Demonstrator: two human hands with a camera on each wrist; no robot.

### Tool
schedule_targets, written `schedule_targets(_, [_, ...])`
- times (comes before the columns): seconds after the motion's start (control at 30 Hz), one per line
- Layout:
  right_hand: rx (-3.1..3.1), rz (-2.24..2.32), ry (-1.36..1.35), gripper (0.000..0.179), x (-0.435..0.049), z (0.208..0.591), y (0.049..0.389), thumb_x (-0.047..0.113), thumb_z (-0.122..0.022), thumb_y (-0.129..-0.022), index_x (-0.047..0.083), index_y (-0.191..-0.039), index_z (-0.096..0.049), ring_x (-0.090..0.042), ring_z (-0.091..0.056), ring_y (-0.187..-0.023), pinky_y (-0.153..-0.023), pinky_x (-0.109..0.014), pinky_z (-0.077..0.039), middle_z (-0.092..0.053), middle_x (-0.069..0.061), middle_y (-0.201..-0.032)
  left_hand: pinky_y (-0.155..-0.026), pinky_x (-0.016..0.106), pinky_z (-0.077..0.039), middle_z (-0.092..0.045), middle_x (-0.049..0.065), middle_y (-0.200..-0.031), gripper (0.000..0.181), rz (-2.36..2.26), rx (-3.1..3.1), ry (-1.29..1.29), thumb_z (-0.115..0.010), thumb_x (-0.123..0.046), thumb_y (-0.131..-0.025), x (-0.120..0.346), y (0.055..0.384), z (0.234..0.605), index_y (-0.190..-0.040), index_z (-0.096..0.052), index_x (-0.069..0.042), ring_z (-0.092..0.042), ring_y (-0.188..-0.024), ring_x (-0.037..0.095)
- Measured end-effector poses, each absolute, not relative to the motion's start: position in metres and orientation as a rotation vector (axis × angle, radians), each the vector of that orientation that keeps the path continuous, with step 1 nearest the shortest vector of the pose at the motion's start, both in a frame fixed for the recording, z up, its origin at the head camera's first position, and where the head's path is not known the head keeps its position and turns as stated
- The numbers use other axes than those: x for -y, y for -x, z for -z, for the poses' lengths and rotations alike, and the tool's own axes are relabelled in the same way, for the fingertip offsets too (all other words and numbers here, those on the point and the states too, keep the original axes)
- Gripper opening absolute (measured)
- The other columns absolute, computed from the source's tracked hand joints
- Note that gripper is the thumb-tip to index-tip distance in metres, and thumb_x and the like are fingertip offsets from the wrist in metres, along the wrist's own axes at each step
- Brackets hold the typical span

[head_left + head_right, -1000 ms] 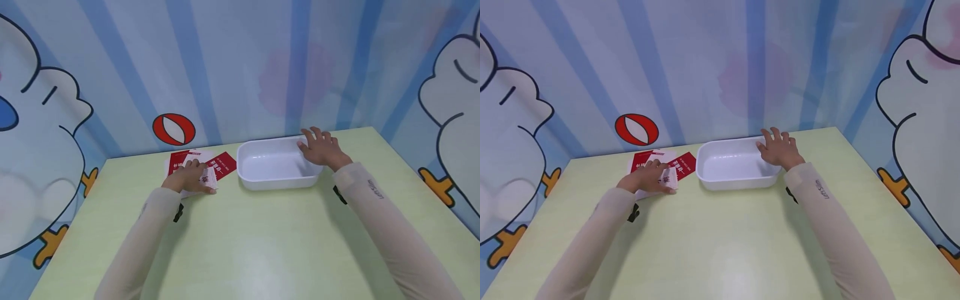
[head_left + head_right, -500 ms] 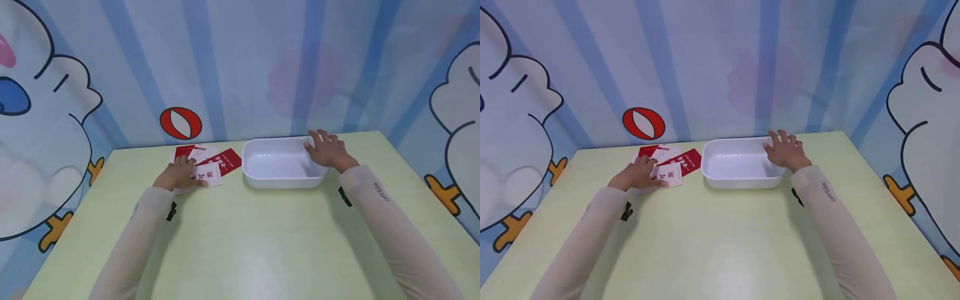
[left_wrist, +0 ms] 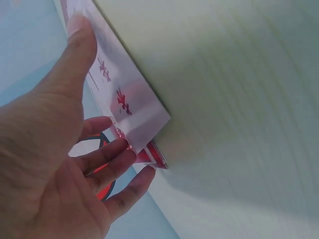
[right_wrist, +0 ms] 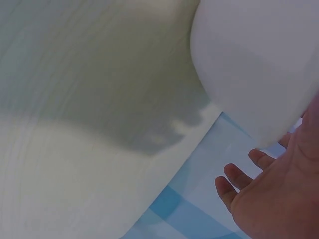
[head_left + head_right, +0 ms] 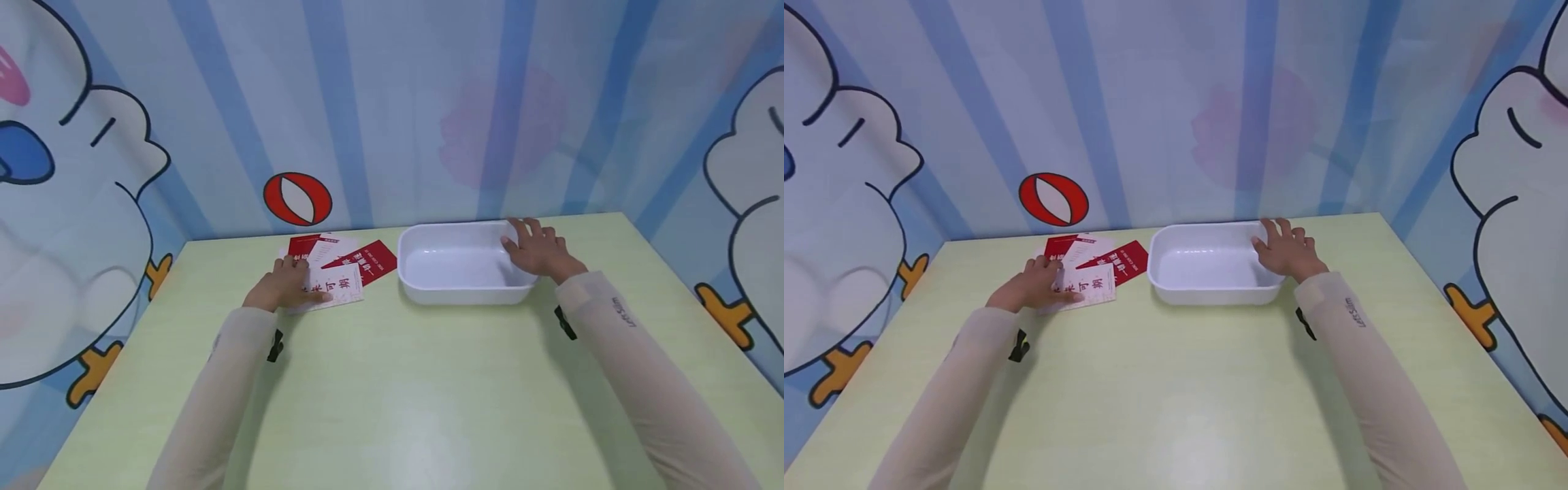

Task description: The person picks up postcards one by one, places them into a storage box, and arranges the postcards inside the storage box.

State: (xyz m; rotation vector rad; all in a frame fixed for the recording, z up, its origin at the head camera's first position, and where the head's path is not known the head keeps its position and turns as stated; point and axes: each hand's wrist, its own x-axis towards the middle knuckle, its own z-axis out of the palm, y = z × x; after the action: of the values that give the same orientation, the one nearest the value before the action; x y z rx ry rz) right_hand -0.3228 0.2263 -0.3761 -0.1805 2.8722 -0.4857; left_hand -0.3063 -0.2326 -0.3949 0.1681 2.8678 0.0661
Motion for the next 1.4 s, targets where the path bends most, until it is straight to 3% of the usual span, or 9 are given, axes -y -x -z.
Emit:
schedule_targets(0.47, [-2.859,0.678,0.063,0.067,-0.226,0.391,0.33,0.044,-0.017,-0.107,0.006,-0.159,0.002,-0.059,-0.006,-0.144,-0.114,-0.071,-0.011,-0.001,-0.031,-0.161,-0.1,0.057,-0.051,-0.044,0.025,-0.138,0.097,-0.14,-2.886,-0.183,-0.085,-0.042,-0.074,0.237,0.313,0.396,-0.145,-0.034,0.002,-0.039,-0.126,0.039])
schedule_targets(0.97, [-2.943,0.821,0.074,0.06,-0.221,0.405,0.333,0.037,-0.016,-0.108,0.006,-0.159,-0.011,-0.06,-0.017,-0.14,-0.111,-0.071,-0.02,-0.017,-0.03,-0.16,-0.094,0.052,-0.054,-0.039,0.026,-0.134,0.096,-0.242,-2.938,-0.188,-0.087,-0.042,-0.071,0.246,0.317,0.407,-0.141,-0.037,-0.001,-0.037,-0.124,0.038])
schedule_targets(1.27, [-2.949,0.772,0.057,0.06,-0.215,0.401,0.33,0.035,-0.018,-0.108,0.004,-0.158,-0.01,-0.061,-0.02,-0.138,-0.109,-0.07,-0.023,-0.022,-0.034,-0.155,-0.096,0.056,-0.053,-0.029,0.026,-0.14,0.081,-0.497,-2.893,-0.174,-0.079,-0.037,-0.083,0.247,0.318,0.409,-0.145,-0.03,-0.017,-0.042,-0.127,0.043])
schedule_targets(1.4, [-2.957,0.755,0.051,0.059,-0.213,0.4,0.33,0.034,-0.019,-0.108,0.003,-0.158,-0.011,-0.061,-0.02,-0.138,-0.11,-0.07,-0.023,-0.023,-0.034,-0.155,-0.096,0.055,-0.053,-0.035,0.027,-0.139,0.069,-0.622,-2.865,-0.221,-0.071,-0.032,-0.091,0.249,0.318,0.41,-0.142,-0.028,-0.016,-0.038,-0.13,0.041])
